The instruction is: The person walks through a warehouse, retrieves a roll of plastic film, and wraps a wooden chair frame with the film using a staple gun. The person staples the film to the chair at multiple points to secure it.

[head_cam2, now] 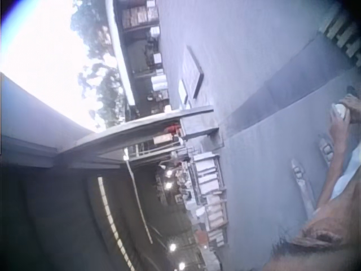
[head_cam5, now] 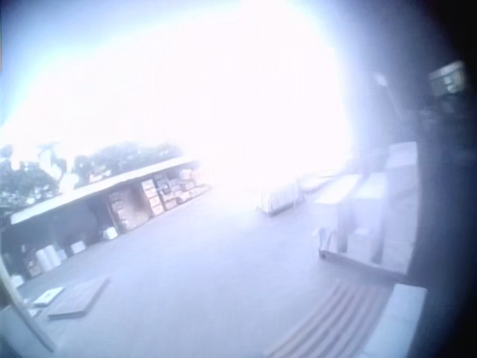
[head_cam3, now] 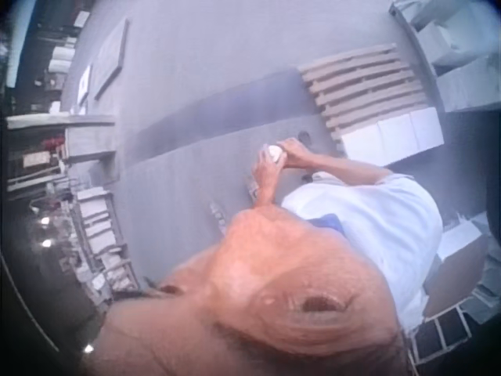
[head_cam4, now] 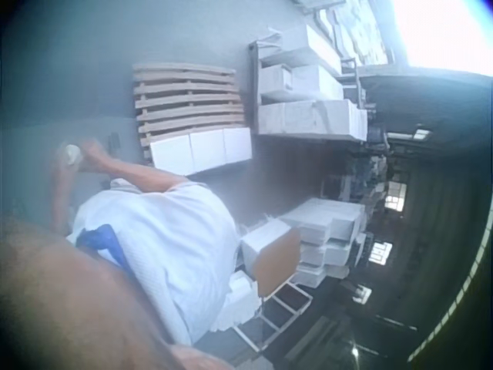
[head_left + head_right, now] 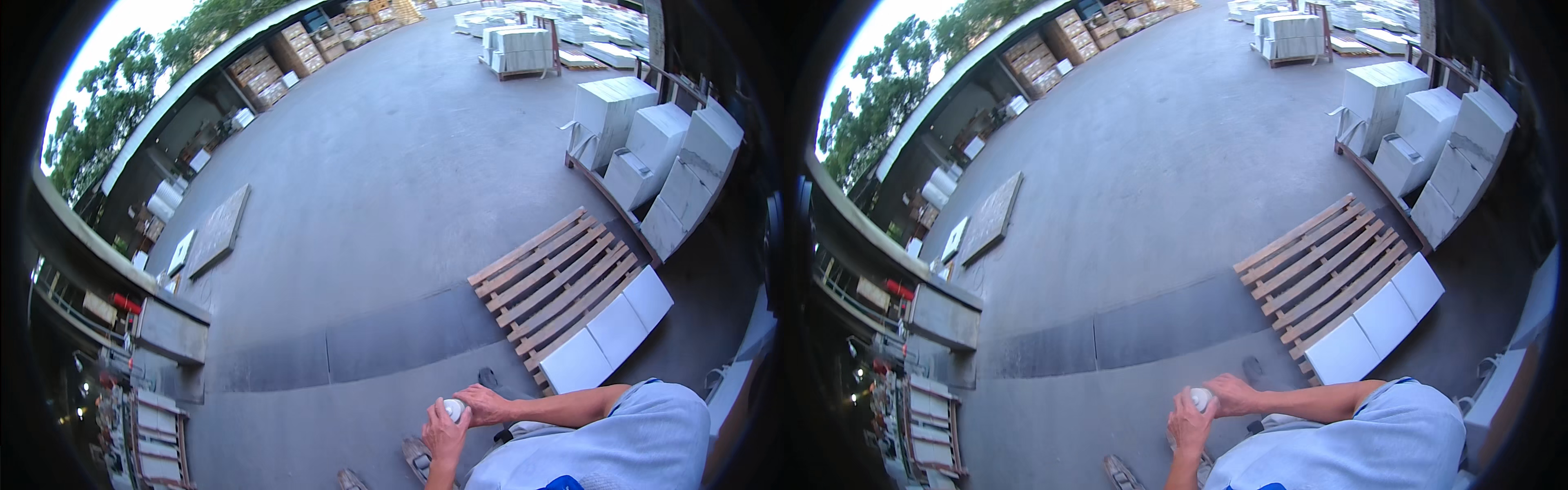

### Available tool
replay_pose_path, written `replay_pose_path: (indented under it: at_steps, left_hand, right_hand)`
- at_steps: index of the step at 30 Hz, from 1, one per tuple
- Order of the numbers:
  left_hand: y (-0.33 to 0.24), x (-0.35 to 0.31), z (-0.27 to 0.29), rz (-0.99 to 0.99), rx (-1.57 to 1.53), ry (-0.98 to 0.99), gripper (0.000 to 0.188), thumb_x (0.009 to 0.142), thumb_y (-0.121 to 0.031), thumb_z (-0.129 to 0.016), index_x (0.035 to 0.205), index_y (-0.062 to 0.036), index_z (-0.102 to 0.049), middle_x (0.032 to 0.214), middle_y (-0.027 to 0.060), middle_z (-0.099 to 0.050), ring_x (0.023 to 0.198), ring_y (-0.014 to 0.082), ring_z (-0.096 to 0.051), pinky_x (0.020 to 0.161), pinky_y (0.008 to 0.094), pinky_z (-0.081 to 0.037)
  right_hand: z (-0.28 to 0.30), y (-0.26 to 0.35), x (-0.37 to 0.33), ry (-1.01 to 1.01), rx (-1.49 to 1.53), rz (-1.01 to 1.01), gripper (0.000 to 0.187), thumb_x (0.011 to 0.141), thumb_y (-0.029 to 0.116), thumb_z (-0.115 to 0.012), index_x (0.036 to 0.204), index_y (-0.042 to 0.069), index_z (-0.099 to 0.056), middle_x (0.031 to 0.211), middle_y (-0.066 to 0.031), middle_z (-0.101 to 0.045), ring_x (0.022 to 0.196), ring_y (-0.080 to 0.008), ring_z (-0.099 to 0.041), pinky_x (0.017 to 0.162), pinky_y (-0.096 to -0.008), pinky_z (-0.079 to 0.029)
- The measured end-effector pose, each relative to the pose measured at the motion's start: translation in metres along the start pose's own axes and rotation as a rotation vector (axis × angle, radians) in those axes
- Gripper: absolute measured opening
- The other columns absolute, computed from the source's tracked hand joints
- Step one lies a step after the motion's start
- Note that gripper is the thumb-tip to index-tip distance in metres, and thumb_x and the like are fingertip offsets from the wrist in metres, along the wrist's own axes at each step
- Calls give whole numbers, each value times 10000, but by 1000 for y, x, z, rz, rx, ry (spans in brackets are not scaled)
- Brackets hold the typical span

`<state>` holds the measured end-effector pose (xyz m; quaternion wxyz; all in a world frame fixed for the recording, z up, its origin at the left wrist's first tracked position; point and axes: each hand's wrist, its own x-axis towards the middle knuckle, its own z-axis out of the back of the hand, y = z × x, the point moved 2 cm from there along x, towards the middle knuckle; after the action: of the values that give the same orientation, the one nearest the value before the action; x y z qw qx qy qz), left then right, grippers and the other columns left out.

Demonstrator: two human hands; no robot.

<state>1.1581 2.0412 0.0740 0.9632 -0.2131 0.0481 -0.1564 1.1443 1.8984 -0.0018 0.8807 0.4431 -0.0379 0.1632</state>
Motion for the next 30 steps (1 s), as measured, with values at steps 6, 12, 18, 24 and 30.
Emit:
replay_pose_path:
  at_steps: [6,12,18,24,30]
  left_hand:
    - [32,171,-3,-93,95,56,592,791,-465,-717,1153,-42,-519,1035,156,-576,807,409,-636,682,513,-494]
    - [58,332,22,-225,87,-5,588,778,-474,-736,1118,-40,-532,973,134,-582,733,366,-648,608,461,-510]
    - [109,501,37,-340,-59,12,598,778,-455,-744,1144,-34,-530,1008,131,-592,736,356,-650,629,456,-524]
    - [159,686,79,-323,-122,128,717,777,-406,-757,1300,-15,-462,1143,181,-565,952,393,-622,788,460,-517]
    - [198,858,116,-271,-428,189,768,744,-321,-802,1326,9,-424,1223,215,-520,1133,399,-545,889,456,-479]
  right_hand:
    - [36,-65,139,3,26,-87,684,676,331,-834,1201,-8,-557,1137,-170,-631,1071,-340,-586,951,-428,-433]
    - [83,-115,289,23,91,-60,674,677,313,-835,1193,-24,-561,1106,-186,-634,1054,-355,-589,941,-437,-446]
    - [96,-179,442,-8,98,-87,639,671,297,-836,1160,-22,-575,1054,-191,-646,1000,-359,-607,905,-441,-462]
    - [114,-238,621,-32,29,-216,627,677,286,-823,1168,-10,-569,1059,-195,-644,1016,-355,-609,911,-439,-458]
    - [161,-274,785,-215,-36,-196,613,688,279,-819,1171,6,-560,1074,-162,-651,1042,-340,-613,920,-438,-456]
